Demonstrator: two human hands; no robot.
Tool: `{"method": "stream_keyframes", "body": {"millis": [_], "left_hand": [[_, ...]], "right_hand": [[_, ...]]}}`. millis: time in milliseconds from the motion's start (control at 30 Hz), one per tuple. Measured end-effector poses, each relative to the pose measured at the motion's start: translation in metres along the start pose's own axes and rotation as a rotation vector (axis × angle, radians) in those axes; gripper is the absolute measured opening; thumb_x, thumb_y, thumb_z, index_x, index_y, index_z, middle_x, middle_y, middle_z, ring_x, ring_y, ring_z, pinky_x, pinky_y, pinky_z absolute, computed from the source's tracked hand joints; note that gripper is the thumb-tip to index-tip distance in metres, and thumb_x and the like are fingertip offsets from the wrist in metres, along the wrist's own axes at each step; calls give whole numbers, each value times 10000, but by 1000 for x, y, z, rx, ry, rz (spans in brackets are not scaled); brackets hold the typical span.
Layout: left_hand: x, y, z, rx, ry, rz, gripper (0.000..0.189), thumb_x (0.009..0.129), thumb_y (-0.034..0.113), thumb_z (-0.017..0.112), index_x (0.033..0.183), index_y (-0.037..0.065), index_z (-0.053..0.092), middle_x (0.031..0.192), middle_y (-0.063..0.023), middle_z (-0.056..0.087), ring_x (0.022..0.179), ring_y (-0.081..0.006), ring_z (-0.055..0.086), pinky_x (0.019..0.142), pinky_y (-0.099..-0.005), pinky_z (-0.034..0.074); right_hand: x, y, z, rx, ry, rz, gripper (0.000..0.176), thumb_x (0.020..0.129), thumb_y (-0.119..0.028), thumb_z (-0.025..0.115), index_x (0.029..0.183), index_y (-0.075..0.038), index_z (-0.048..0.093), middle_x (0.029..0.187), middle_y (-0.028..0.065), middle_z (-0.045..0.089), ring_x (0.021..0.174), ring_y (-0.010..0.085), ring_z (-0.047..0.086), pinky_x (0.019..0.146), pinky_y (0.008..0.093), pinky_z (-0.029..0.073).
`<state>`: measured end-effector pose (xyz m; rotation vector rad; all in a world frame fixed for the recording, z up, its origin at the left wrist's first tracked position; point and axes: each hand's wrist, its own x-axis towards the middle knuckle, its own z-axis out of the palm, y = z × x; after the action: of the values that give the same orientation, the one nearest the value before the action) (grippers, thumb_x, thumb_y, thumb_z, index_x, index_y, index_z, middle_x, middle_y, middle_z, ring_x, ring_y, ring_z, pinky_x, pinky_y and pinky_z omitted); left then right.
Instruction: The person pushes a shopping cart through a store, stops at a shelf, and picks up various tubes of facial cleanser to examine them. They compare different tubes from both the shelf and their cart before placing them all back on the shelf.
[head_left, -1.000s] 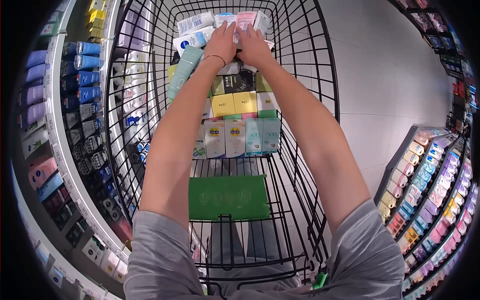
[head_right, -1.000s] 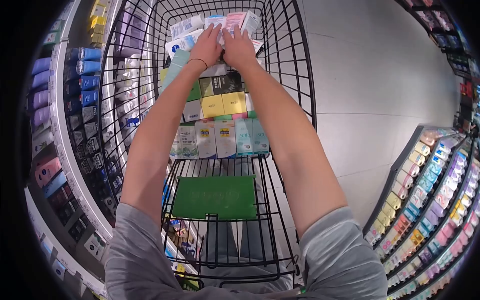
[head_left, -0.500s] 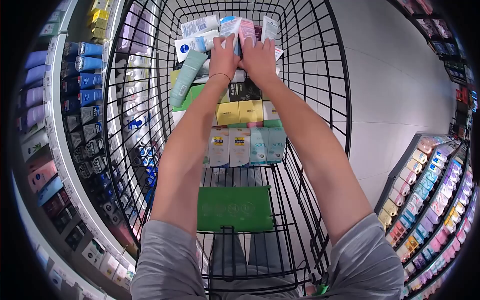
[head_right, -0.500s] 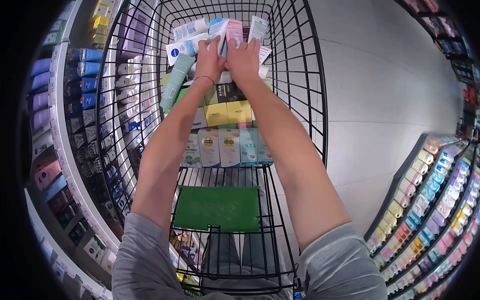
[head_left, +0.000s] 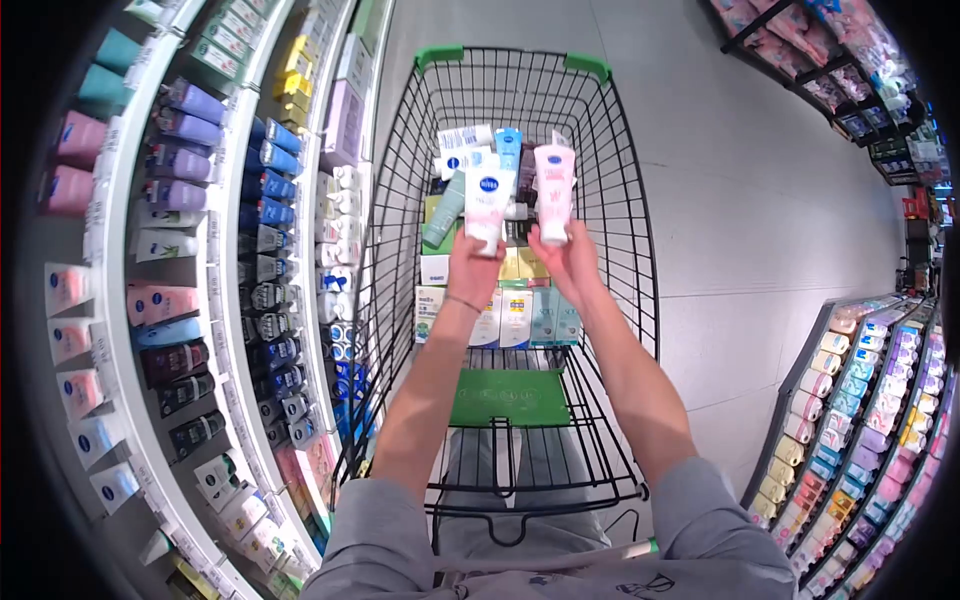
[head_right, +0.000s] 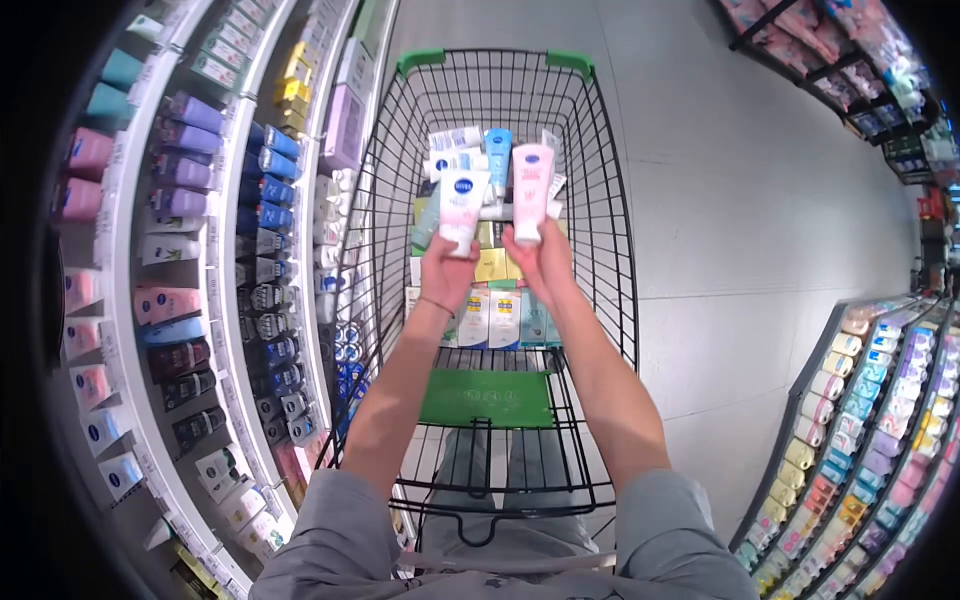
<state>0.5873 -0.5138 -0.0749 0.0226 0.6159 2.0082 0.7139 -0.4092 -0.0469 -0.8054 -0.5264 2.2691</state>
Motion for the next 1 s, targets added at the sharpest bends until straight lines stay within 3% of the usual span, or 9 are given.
{"method": "stream_keyframes", "body": {"millis": [267, 333, 400, 467, 533, 600, 700, 933, 1000], "left_hand": [[-210, 74, 57, 206, -103, -136, 562, 764, -8, 544, 1292, 71, 368, 1146, -104, 541, 991, -250, 559, 867, -376, 464], [-257, 97, 55, 359, -240, -81, 543, 761, -2, 578, 1269, 76, 403, 1158, -96, 543, 983, -219, 570, 894, -373, 472], [-310, 114, 48, 399, -144, -3, 542, 758, 25, 642, 1249, 54, 413, 1161, -76, 546, 998, -198, 578, 895, -367, 482], [-355, 118, 30, 896, -165, 165, 574, 747, 124, 711, 1229, 41, 412, 1127, -94, 568, 1017, -215, 591, 873, -372, 491], [-399, 112, 22, 1050, -12, 261, 617, 722, 177, 747, 1217, 37, 407, 1100, -122, 585, 991, -240, 609, 846, -379, 496], [-431, 99, 14, 1213, 108, 317, 665, 697, 231, 782, 1205, 32, 401, 1073, -150, 603, 965, -266, 627, 818, -386, 502], [-454, 75, -1, 1418, 296, 415, 663, 726, 407, 710, 1163, 45, 367, 906, -236, 651, 802, -424, 639, 709, -492, 502], [-456, 55, -3, 1666, 425, 513, 623, 739, 384, 706, 1172, 65, 392, 783, -190, 658, 668, -415, 637, 611, -509, 510], [-458, 53, -4, 1678, 392, 527, 625, 748, 406, 692, 1185, 72, 394, 782, -194, 658, 682, -404, 642, 615, -506, 509]], "right_hand": [[-213, 4, 29, -134, -233, -23, 324, 972, -288, 474, 1208, -66, 458, 1004, 90, 609, 889, 182, 588, 833, 357, 471], [-261, 11, 35, -213, -195, -82, 404, 951, -347, 523, 1196, -28, 483, 1029, 90, 602, 959, 188, 568, 909, 364, 451], [-310, 21, 41, -332, -217, -111, 434, 894, -286, 613, 1209, -20, 475, 1088, 101, 600, 1001, 195, 574, 916, 346, 456], [-345, 38, 27, -328, -315, -44, 491, 822, -205, 675, 1216, -14, 453, 1114, 113, 591, 1025, 208, 577, 911, 354, 470], [-381, 60, 25, -371, -325, -28, 480, 764, -76, 625, 1197, -38, 421, 1020, 122, 577, 960, 256, 586, 897, 391, 486], [-397, 77, 8, -476, -310, -29, 401, 793, -79, 611, 1147, -38, 427, 923, 120, 562, 851, 239, 581, 802, 375, 491], [-401, 84, -2, -624, -369, -197, 336, 847, -135, 608, 1107, -23, 426, 870, 125, 564, 794, 216, 576, 732, 345, 477], [-390, 88, -10, -886, -469, -311, 328, 949, -285, 532, 1077, -3, 425, 802, 124, 581, 674, 185, 570, 622, 300, 465], [-390, 87, -13, -890, -471, -283, 281, 926, -204, 557, 1086, 1, 451, 823, 107, 618, 699, 170, 598, 648, 287, 481]]}}
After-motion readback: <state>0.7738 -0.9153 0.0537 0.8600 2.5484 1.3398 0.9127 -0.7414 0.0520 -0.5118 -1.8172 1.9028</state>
